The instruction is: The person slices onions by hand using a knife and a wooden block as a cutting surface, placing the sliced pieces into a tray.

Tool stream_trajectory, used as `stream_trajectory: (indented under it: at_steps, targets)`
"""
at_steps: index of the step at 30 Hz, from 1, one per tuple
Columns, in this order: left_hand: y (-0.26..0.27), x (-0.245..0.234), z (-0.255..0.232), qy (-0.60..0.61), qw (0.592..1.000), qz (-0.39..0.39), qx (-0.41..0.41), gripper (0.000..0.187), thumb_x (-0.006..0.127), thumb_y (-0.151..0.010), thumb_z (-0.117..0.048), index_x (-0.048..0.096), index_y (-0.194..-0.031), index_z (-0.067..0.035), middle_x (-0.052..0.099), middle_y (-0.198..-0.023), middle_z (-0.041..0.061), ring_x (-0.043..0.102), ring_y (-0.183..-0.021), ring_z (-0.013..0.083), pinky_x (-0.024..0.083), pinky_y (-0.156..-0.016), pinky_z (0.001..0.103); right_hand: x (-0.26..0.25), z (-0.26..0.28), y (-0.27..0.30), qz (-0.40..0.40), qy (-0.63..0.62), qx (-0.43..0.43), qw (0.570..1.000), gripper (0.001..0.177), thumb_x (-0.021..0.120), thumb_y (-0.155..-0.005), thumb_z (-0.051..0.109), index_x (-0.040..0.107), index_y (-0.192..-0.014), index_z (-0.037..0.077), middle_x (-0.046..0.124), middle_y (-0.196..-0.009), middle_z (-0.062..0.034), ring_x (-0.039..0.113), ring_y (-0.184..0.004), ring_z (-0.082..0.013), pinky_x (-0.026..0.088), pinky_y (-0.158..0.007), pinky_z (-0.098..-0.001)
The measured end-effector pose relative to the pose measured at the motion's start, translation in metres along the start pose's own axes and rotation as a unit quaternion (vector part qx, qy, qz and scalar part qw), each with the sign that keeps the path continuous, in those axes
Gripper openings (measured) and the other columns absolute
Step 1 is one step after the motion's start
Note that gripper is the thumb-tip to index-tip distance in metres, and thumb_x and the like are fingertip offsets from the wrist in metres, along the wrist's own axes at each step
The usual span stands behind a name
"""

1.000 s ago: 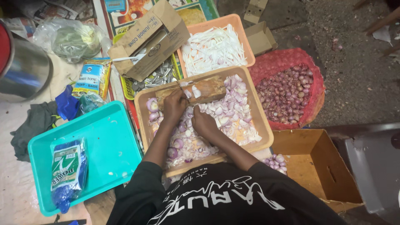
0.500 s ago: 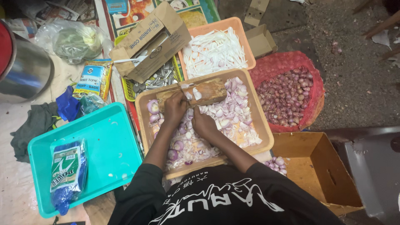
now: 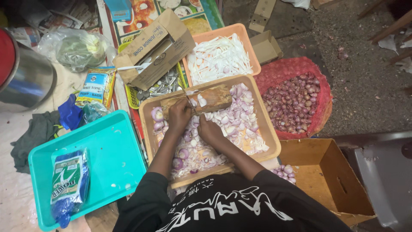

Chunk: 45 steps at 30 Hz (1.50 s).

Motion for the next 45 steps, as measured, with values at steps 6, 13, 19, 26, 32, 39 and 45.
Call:
stream_trajectory:
  at_steps: [6,13,19,26,32,39,45]
  targets:
    - [-0.005,0.0,0.0,-0.007,1.0,0.003,0.003,0.007,0.064,-0.078,0.002,0.066,-0.082,-0.003,0.07,-0.085,0.015,0.07,-0.079,0.0354,0.054,-0.073,0.044,-0.001,-0.001,0.002,-0.004,0.001,0.012,1.0,0.031,0.051,-0.093,0.019,0.045,-0.115,-0.003,0.069,-0.077,-0.0301,0.069,-0.074,-0.0497,0.053,-0.07,-0.0604]
    - [-0.001,-0.001,0.001,-0.003,1.0,0.009,-0.002,0.006,0.065,-0.077,0.002,0.065,-0.082,-0.003,0.069,-0.083,0.015,0.069,-0.078,0.0357,0.054,-0.073,0.045,-0.004,0.006,0.012,0.01,-0.005,0.005,1.0,0.027,0.049,-0.095,0.018,0.046,-0.113,-0.002,0.069,-0.076,-0.0286,0.069,-0.074,-0.049,0.053,-0.07,-0.0598]
    - [0.0,-0.004,0.0,-0.002,1.0,0.001,0.002,0.008,0.065,-0.078,0.003,0.064,-0.084,-0.001,0.069,-0.085,0.015,0.069,-0.078,0.0367,0.053,-0.071,0.045,0.003,0.003,-0.004,0.004,0.003,0.0,1.0,0.033,0.049,-0.092,0.015,0.046,-0.118,-0.005,0.07,-0.078,-0.0282,0.069,-0.075,-0.0486,0.053,-0.07,-0.0599]
    - [-0.002,-0.003,0.001,-0.015,1.0,-0.017,0.014,0.008,0.066,-0.075,0.002,0.064,-0.081,-0.002,0.068,-0.082,0.015,0.068,-0.076,0.0359,0.053,-0.07,0.045,0.0,0.003,-0.006,-0.008,0.009,0.0,1.0,0.035,0.051,-0.092,0.017,0.046,-0.118,-0.005,0.069,-0.076,-0.0294,0.069,-0.074,-0.0488,0.053,-0.069,-0.0601]
    - [0.003,-0.001,0.002,-0.009,1.0,-0.008,0.01,0.006,0.066,-0.079,0.001,0.063,-0.083,-0.002,0.068,-0.084,0.015,0.068,-0.078,0.0372,0.053,-0.073,0.046,0.001,0.003,0.007,-0.005,0.012,-0.007,1.0,0.031,0.05,-0.094,0.017,0.047,-0.116,-0.005,0.07,-0.075,-0.0277,0.07,-0.072,-0.0477,0.054,-0.068,-0.0588]
    - [0.003,-0.002,0.006,-0.017,1.0,-0.017,0.008,0.006,0.066,-0.078,0.001,0.064,-0.083,-0.002,0.068,-0.084,0.015,0.067,-0.08,0.0384,0.052,-0.073,0.047,0.007,0.006,-0.013,0.0,0.005,0.008,1.0,0.056,0.053,-0.091,0.02,0.039,-0.137,-0.009,0.07,-0.08,-0.029,0.07,-0.077,-0.047,0.055,-0.07,-0.057]
    - [0.005,0.0,0.003,-0.026,0.999,-0.013,0.016,0.007,0.066,-0.076,0.0,0.064,-0.082,-0.003,0.068,-0.084,0.015,0.067,-0.08,0.0374,0.052,-0.075,0.047,0.007,-0.003,-0.004,0.0,0.002,0.022,1.0,0.041,0.05,-0.094,0.021,0.046,-0.129,0.0,0.07,-0.08,-0.028,0.069,-0.076,-0.0477,0.053,-0.072,-0.0593]
Point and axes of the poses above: each hand's wrist, its own y-axis away from the middle knuckle, its own x-axis out of the palm, z = x × y, the point moved 9 cm from there along -y, towards the middle knuckle
